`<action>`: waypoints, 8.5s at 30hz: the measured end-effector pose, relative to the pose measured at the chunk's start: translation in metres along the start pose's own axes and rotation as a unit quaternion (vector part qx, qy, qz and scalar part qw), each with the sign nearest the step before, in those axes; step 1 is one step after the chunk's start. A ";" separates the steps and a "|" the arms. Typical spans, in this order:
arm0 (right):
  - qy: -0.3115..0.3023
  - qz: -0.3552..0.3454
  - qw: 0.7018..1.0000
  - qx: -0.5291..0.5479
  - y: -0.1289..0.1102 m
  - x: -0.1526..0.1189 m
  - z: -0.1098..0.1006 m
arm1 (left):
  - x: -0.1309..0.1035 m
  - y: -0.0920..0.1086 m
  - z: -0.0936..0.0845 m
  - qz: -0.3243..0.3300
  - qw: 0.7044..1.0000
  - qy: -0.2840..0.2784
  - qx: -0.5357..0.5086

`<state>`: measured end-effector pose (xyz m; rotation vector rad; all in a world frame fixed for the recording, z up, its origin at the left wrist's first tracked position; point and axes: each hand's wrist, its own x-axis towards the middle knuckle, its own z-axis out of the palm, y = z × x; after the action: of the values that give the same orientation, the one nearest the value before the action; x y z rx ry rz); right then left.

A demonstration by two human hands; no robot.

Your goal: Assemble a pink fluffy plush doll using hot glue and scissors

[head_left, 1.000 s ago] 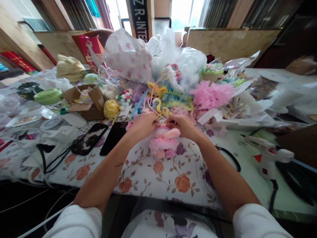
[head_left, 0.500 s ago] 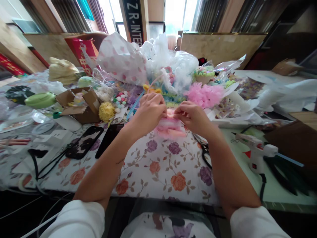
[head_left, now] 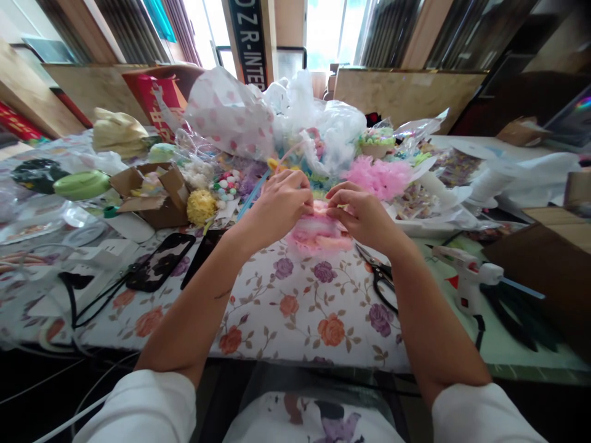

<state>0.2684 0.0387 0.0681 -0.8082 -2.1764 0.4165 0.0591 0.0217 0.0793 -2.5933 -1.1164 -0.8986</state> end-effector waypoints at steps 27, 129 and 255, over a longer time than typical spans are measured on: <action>-0.127 0.087 0.984 0.090 0.014 -0.014 0.006 | 0.005 0.001 0.006 -0.134 0.951 -0.251 -0.119; -0.011 0.101 0.994 0.048 0.014 -0.013 0.023 | -0.005 -0.001 0.021 -0.147 0.980 -0.082 -0.102; 0.107 0.210 0.922 0.307 0.001 -0.084 0.069 | -0.103 0.030 0.082 -0.223 0.909 0.033 -0.351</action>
<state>0.2588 -0.0188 -0.0235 -0.8948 -1.5164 1.1059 0.0622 -0.0299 -0.0454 -2.8202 -1.6492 -1.7554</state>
